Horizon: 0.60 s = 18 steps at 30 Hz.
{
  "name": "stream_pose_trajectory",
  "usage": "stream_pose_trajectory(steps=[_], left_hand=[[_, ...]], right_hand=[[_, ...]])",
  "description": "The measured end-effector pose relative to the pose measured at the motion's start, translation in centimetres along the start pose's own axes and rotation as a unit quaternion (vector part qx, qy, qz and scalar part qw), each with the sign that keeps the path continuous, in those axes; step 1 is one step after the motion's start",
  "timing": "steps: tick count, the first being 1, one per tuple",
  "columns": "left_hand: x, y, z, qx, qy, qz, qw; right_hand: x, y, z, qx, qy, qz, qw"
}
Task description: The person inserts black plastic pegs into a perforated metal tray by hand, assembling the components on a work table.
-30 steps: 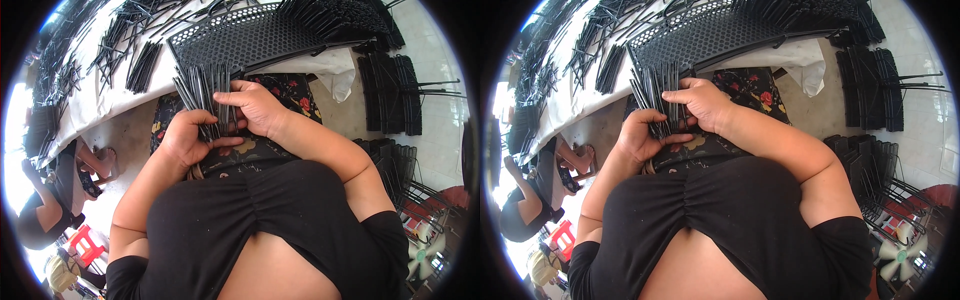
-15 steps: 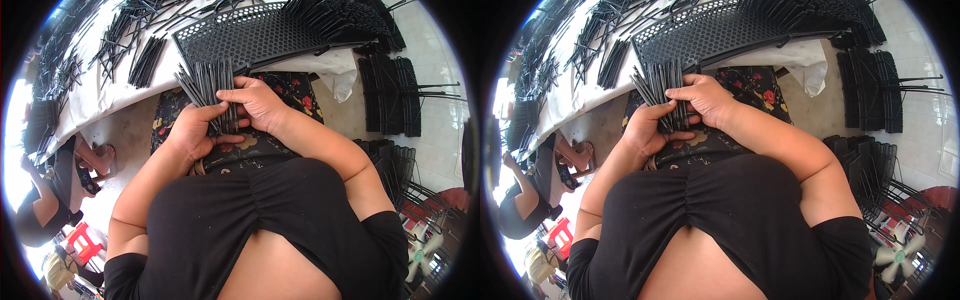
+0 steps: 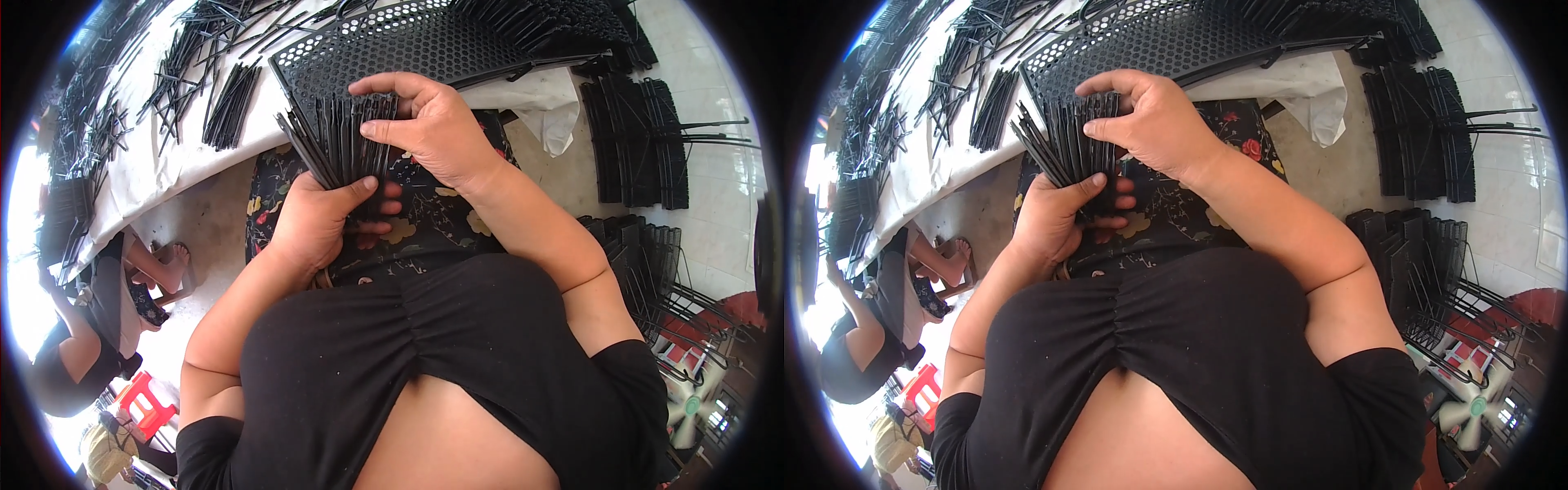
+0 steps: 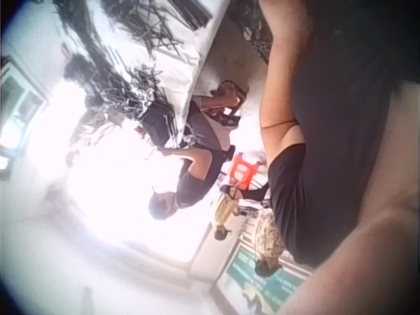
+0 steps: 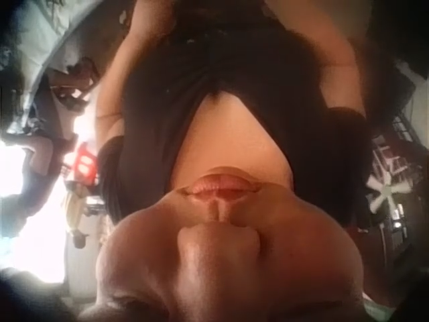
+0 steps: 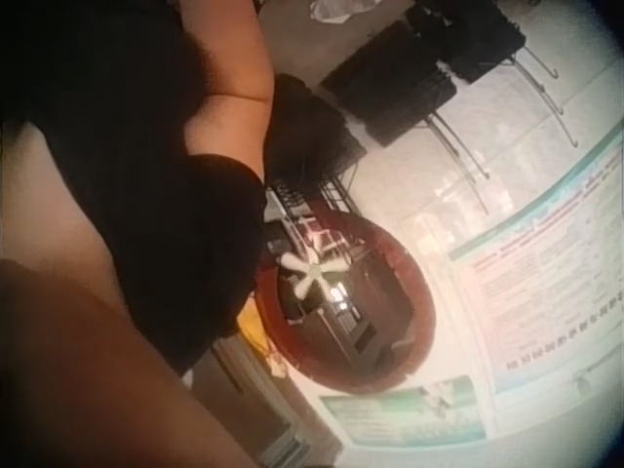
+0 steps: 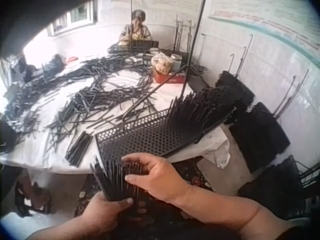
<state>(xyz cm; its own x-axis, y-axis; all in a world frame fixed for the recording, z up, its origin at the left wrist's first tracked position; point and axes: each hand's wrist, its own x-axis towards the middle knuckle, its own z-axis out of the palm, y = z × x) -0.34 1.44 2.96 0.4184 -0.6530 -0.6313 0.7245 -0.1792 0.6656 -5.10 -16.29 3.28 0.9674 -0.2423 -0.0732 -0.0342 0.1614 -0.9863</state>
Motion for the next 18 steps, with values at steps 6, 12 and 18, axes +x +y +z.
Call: stream_pose_trajectory(steps=[6,12,18], left_hand=[[0.2,-0.2,-0.2,-0.002,-0.002,-0.005,1.000],[0.5,-0.2,-0.1,0.019,-0.001,-0.011,1.000],[0.3,0.0,0.2,0.046,0.020,-0.003,0.999]], right_hand=[[0.2,-0.9,-0.8,-0.145,-0.028,0.022,0.989],[0.5,-0.1,-0.9,-0.004,-0.038,0.098,0.994],[0.2,0.4,-1.0,0.040,-0.011,0.100,0.994]])
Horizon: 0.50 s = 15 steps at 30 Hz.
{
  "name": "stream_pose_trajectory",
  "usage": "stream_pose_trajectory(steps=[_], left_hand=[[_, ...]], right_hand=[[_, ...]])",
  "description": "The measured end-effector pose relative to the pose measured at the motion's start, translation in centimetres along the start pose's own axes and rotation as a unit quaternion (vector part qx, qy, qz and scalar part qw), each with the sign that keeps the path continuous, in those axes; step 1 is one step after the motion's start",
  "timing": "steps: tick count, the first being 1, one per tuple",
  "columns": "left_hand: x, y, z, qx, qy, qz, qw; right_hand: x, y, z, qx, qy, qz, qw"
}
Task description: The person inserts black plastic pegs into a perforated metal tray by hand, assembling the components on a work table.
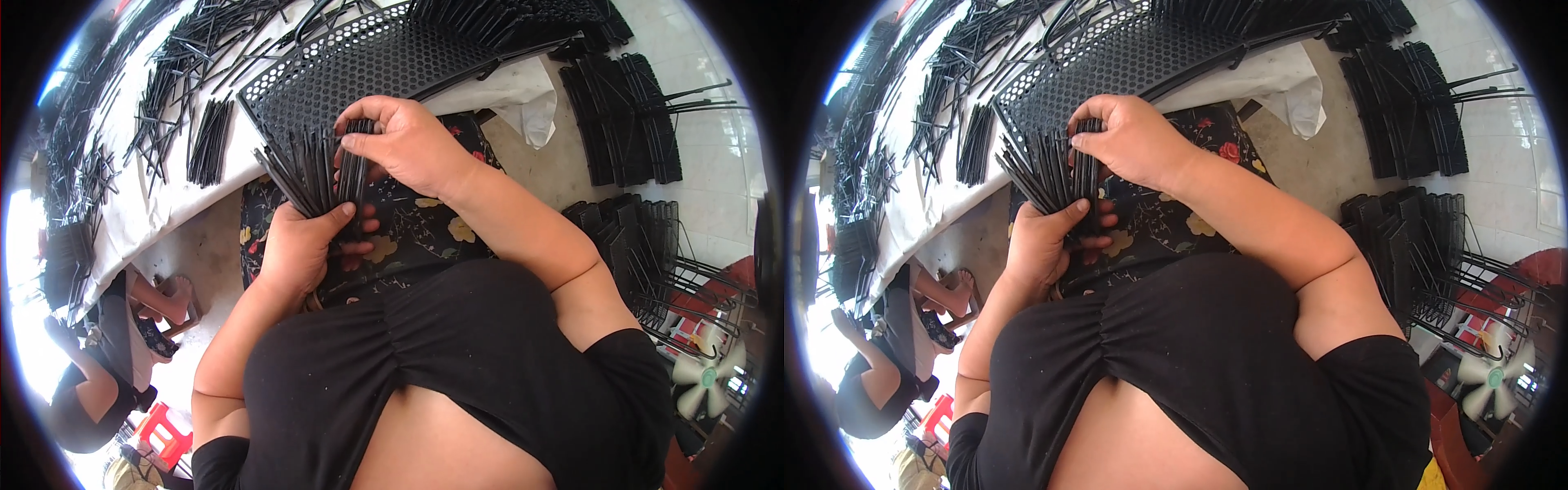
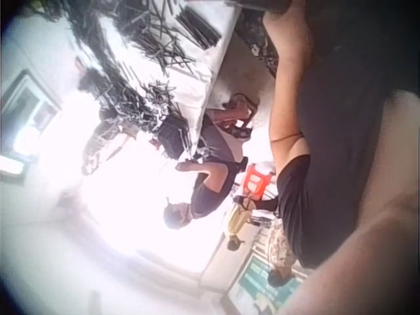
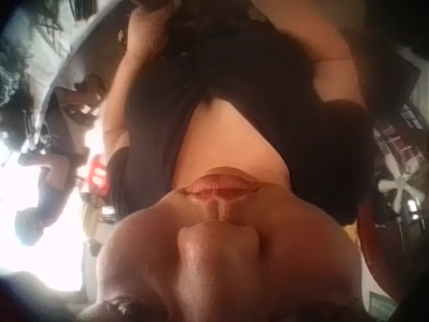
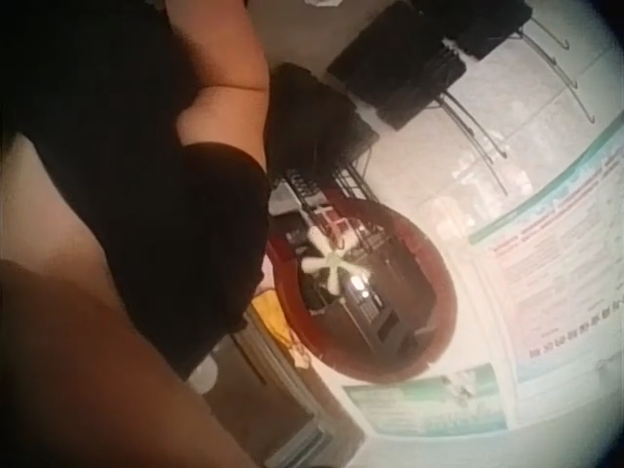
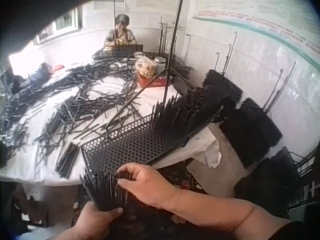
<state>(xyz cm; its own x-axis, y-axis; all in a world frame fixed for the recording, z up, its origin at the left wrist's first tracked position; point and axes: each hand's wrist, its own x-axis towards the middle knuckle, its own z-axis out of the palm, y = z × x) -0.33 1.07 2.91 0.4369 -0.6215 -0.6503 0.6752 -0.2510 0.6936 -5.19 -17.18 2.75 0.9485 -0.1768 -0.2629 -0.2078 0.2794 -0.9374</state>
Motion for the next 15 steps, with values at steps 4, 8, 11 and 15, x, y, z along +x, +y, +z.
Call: stream_pose_trajectory(steps=[4,8,11,15], left_hand=[[0.3,-0.4,0.0,-0.006,-0.003,0.005,1.000],[0.4,-0.3,0.0,0.013,-0.021,0.003,1.000],[0.4,-0.2,0.1,-0.005,0.003,0.011,1.000],[0.5,-0.5,0.1,-0.040,0.012,0.046,0.998]], right_hand=[[0.0,0.3,-0.4,-0.131,-0.017,-0.042,0.990],[0.6,1.3,-1.0,-0.072,-0.023,-0.075,0.994],[0.5,1.2,-0.9,-0.069,-0.006,-0.085,0.994],[-0.2,0.3,-0.9,-0.039,-0.021,-0.066,0.997]])
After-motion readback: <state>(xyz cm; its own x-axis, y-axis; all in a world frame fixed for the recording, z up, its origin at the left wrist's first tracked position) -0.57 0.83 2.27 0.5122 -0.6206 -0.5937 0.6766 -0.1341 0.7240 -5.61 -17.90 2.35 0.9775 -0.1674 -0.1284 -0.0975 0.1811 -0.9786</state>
